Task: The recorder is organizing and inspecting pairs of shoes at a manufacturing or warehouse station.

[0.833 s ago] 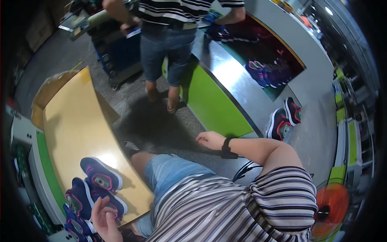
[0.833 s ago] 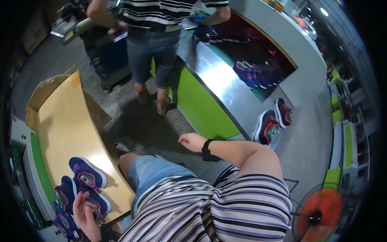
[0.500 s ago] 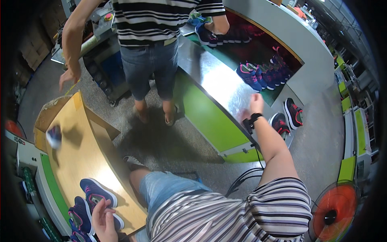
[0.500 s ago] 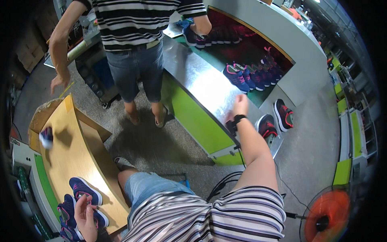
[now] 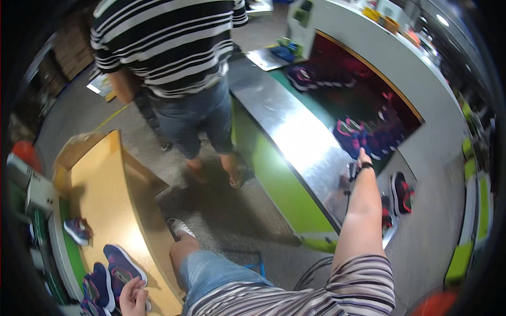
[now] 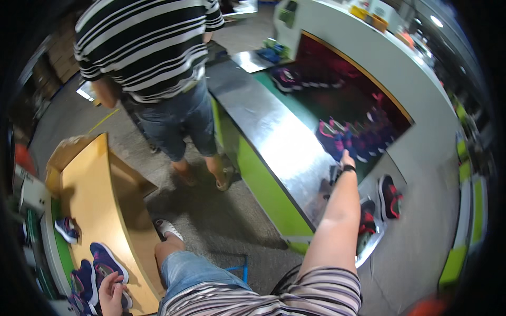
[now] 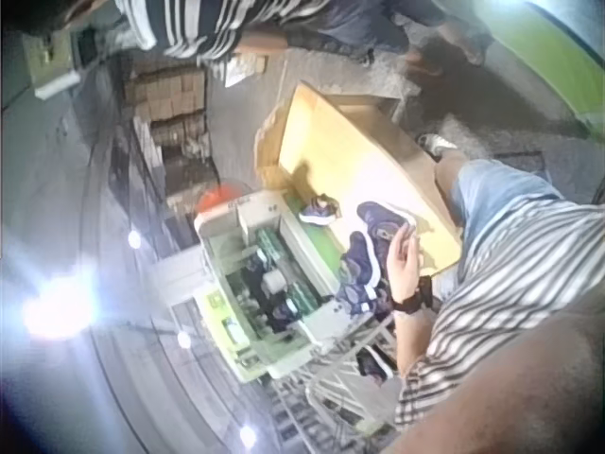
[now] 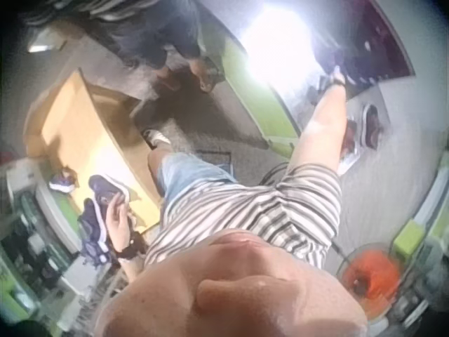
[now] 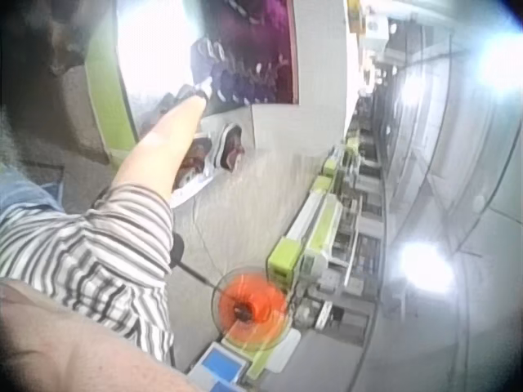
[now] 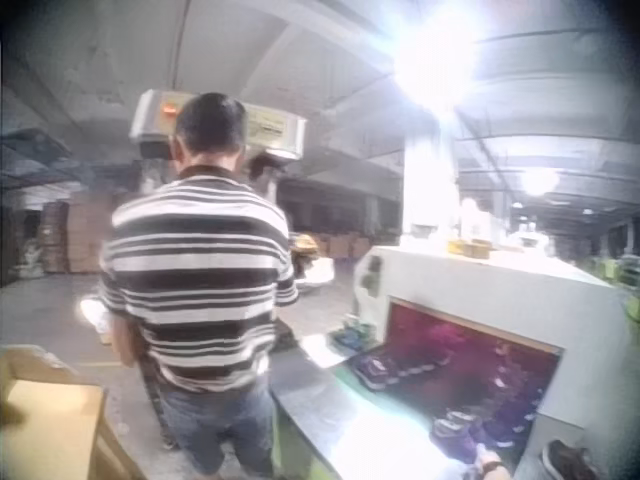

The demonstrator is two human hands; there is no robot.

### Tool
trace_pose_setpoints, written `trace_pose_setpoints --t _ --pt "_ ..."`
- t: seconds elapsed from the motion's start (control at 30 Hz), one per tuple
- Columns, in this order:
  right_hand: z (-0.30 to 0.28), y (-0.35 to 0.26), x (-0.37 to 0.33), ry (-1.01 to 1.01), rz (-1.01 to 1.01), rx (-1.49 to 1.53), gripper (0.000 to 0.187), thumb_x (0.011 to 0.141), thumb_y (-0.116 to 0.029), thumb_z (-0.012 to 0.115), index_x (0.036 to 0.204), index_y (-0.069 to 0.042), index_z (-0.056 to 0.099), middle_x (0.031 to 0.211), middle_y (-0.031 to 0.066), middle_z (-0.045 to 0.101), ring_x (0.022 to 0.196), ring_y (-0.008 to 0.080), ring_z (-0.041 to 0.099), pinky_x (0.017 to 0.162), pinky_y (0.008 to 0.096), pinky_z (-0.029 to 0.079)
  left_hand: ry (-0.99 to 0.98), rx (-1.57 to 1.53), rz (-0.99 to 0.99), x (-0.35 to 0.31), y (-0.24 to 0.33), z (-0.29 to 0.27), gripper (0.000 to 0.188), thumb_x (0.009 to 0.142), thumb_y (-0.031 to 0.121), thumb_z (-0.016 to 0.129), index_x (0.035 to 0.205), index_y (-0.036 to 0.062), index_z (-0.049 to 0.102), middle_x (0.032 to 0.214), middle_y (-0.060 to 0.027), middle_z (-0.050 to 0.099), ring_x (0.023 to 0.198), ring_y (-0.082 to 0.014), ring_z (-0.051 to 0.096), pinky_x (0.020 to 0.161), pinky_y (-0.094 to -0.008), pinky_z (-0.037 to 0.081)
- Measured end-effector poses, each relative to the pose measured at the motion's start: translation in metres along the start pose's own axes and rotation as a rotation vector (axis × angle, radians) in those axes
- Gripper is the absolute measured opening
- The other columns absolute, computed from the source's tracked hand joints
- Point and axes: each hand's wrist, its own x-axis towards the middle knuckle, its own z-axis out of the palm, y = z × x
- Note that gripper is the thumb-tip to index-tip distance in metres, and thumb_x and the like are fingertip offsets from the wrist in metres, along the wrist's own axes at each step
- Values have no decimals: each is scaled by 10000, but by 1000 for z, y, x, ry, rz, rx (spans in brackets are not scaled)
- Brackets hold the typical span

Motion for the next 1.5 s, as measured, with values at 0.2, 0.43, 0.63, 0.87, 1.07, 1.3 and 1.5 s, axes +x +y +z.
trace_pose_setpoints --t 0.2,0.43,0.63,0.87,1.07,1.3,1.5 --pt "67 32 -20 -702 399 550 1041 832 -800 504 1534 -53 323 1536 147 412 1405 307 385 1154 470 283 161 146 -40 -43 47 53 337 934 30 606 1263 -35 574 1154 -94 679 958 -145 648 836 -286 521" --pt "-62 -29 103 12 -465 291 778 846 -572 677 1326 24 537 1355 230 560 1175 329 577 999 452 443 71 147 26 -20 -30 25 388 973 202 618 1313 21 567 1136 -106 697 912 -170 662 822 -316 535" --pt "7 -172 -138 448 -1073 360 506 874 -204 754 1252 63 552 1183 231 634 1138 352 609 1038 401 435 86 241 23 -19 -6 43 370 977 216 615 1300 38 580 1145 -112 696 890 -187 662 821 -322 534" --pt "-31 -260 -409 -678 -1301 712 418 998 -96 561 1405 -18 502 1317 93 583 1176 181 556 1034 310 410 -99 45 254 26 -5 82 496 938 267 679 1353 37 534 1302 -150 607 1180 -243 594 999 -353 468" --pt "-21 -265 -649 -1784 -1238 482 406 927 -45 578 1332 -19 573 1202 42 636 1114 136 568 1006 287 424 -180 -606 224 94 -3 128 674 891 300 760 1409 7 444 1313 -138 575 1178 -199 574 999 -332 467" --pt "9 -183 -647 -2062 -847 347 980 856 -273 748 1593 -133 117 1581 175 254 1463 300 282 1188 388 211 -167 -1081 -449 89 -44 120 411 918 410 703 1167 95 619 1042 -54 689 967 -194 671 897 -418 536" --pt "0 -154 -675 -1817 -636 280 918 818 -176 813 1548 -54 269 1474 153 431 1354 232 433 1140 350 312 -114 -1358 -575 96 -67 151 381 933 421 667 1126 97 613 1025 -78 697 961 -209 675 924 -399 519"
